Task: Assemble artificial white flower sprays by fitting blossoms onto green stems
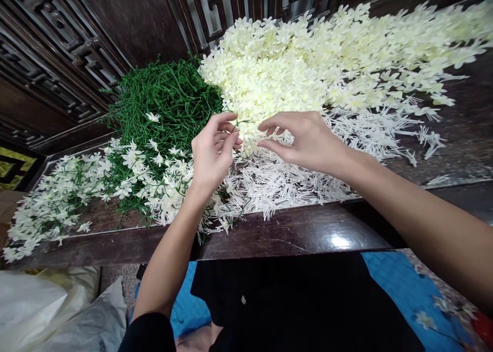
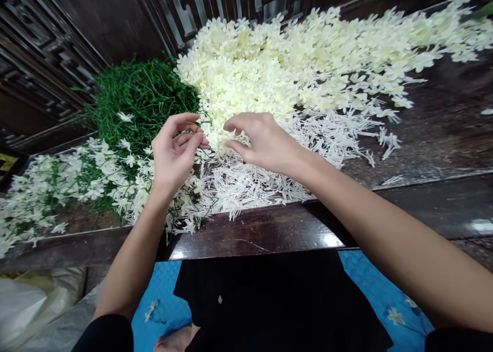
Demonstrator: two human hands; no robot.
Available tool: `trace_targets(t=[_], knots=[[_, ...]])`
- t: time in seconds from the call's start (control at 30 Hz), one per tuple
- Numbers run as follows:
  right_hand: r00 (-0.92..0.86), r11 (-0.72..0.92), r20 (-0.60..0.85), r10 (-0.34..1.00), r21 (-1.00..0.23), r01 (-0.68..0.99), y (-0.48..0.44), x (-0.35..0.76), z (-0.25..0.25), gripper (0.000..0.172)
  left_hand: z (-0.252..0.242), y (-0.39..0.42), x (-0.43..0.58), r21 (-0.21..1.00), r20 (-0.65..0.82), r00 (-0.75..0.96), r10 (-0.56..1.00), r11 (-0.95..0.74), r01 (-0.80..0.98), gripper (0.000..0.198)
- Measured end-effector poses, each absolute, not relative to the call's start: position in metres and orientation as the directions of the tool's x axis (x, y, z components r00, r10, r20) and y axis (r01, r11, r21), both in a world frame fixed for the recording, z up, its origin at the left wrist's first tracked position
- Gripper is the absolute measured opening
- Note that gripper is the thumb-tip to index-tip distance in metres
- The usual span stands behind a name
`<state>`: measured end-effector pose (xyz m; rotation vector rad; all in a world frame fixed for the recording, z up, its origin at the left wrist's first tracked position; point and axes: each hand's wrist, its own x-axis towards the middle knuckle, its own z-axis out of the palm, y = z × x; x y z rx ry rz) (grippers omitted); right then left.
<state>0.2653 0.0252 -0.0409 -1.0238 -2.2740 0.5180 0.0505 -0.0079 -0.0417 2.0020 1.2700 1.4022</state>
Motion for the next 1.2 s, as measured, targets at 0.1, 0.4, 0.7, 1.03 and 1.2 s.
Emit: trace_targets(t=[0.1,0.4,0.7,1.03,1.2], knots=[[-0.64,0.658,0.203,0.741,-0.405,0.635,0.028,0.266,-0.043,0.03,-0.041,-0.005,0.048,0.84,0.436,0.055,0.898,-0.428,0.333,0.036],[-0.522,0.534,0.235,0.82,-0.644,0.548,0.024,0.264,-0.037,0.025,-0.032,-0.005,0.049,0.989,0.099,0.083,0.992,-0.108,0.105,0.028],[-0.46,0.227,0.124,0.879,-0.958,0.175,0.016,0.265,-0.021,0.035,-0.026,-0.01,0.057,0.94,0.21,0.199,0.957,-0.253,0.228,0.03],[-0.451,0.337,0.147,0.881,-0.863,0.377,0.02,0.269,-0.025,0.035,-0.026,-0.011,0.055,0.925,0.23,0.122,0.965,-0.256,0.28,0.027],[-0.58,0.518,0.029,0.814,-0.486,0.703,0.028,0.269,-0.036,0.031,-0.025,-0.012,0.055,0.919,0.15,0.124,0.981,-0.184,0.348,0.027]])
